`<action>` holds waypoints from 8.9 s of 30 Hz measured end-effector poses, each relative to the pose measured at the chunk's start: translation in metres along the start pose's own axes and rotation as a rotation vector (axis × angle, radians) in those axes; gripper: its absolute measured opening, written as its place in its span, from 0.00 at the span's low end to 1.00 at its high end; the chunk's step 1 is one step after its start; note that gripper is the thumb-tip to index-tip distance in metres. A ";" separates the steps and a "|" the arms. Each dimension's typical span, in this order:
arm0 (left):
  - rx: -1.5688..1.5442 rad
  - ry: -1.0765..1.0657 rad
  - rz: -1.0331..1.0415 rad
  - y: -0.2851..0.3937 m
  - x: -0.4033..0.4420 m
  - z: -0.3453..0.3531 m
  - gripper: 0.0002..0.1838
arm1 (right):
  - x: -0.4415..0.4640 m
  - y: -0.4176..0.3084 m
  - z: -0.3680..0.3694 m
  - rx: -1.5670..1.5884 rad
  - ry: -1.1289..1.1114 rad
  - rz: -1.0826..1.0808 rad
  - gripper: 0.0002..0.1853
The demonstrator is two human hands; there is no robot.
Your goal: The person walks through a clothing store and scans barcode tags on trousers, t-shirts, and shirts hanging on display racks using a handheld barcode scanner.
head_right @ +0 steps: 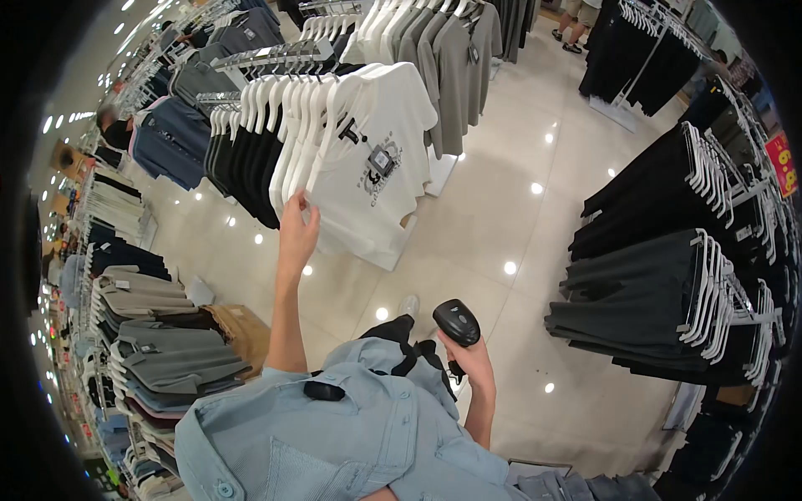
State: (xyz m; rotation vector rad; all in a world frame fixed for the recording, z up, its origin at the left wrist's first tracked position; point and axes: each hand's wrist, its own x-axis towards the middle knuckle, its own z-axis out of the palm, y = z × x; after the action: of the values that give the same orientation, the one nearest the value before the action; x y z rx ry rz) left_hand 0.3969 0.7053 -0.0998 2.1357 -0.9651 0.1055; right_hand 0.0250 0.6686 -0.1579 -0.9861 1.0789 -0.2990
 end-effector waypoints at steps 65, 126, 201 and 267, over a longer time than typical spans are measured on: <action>-0.086 -1.156 -0.035 -0.141 -0.003 0.109 0.24 | 0.121 -0.103 0.173 -0.389 -0.139 -0.026 0.13; -0.547 0.009 -0.094 -0.109 0.028 -0.046 0.18 | 0.103 -0.070 0.172 -0.626 -0.250 -0.040 0.14; 0.029 0.178 0.013 -0.041 0.035 -0.016 0.20 | 0.070 -0.060 0.127 -0.544 -0.268 -0.071 0.15; -0.012 -0.216 -0.109 -0.059 -0.070 -0.050 0.11 | 0.045 -0.035 0.115 -0.331 -0.286 -0.061 0.10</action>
State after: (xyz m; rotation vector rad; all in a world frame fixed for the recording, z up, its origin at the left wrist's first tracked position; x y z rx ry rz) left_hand 0.3979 0.8058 -0.1266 2.2160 -0.9658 -0.1881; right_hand 0.1521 0.6802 -0.1440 -1.3154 0.8515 -0.0233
